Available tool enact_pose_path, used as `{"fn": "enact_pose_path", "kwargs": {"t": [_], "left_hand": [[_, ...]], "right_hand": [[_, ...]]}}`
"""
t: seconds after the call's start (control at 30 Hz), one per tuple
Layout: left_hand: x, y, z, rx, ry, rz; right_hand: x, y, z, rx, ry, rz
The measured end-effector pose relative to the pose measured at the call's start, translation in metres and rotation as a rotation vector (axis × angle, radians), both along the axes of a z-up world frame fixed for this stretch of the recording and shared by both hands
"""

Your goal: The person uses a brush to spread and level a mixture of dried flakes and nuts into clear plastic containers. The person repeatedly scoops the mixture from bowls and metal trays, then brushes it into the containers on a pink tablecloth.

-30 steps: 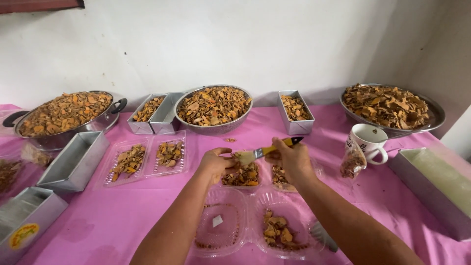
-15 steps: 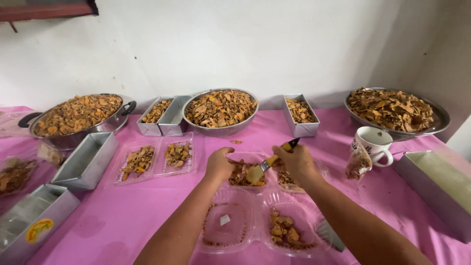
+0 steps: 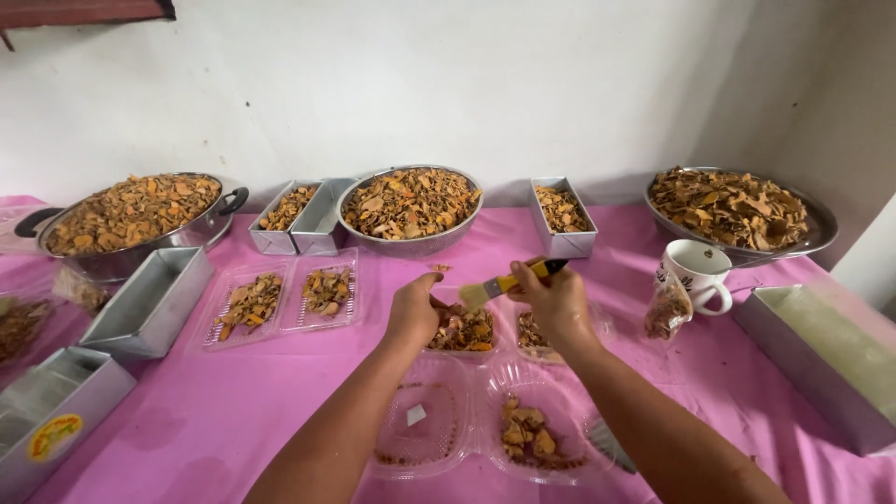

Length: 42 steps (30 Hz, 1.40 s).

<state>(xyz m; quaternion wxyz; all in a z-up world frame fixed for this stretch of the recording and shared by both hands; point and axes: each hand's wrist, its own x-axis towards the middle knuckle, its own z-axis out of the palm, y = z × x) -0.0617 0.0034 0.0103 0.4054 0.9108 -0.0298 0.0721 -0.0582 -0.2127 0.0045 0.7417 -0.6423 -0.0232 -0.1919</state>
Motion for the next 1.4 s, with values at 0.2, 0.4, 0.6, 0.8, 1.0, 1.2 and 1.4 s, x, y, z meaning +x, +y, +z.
{"fn": "enact_pose_path", "kwargs": {"t": [0.2,0.4,0.6,0.8,1.0,1.2,1.4], "left_hand": [[0.013,0.009,-0.020,-0.004,-0.005,0.075],[-0.005,0.013,0.008,-0.299,0.106,0.044],[0.029,0.015,-0.026,-0.980,0.094,0.056],[0.039,0.004,-0.037,-1.180,0.148,0.130],[0.037,0.006,-0.038,-1.249,0.145,0.174],[0.031,-0.001,-0.024,-1.220,0.143,0.180],[-0.006,-0.017,0.009,-0.449,0.041,-0.070]], "right_hand": [[0.007,0.001,-0.023,0.021,0.134,0.052],[-0.006,0.006,0.008,0.290,0.104,0.012],[-0.019,-0.001,0.008,0.279,0.285,0.118],[-0.018,0.008,0.017,0.419,0.280,0.068],[-0.012,-0.003,0.009,0.430,0.229,0.079],[-0.011,-0.017,0.000,0.187,0.249,0.140],[0.007,-0.082,-0.005,0.375,0.090,0.051]]}}
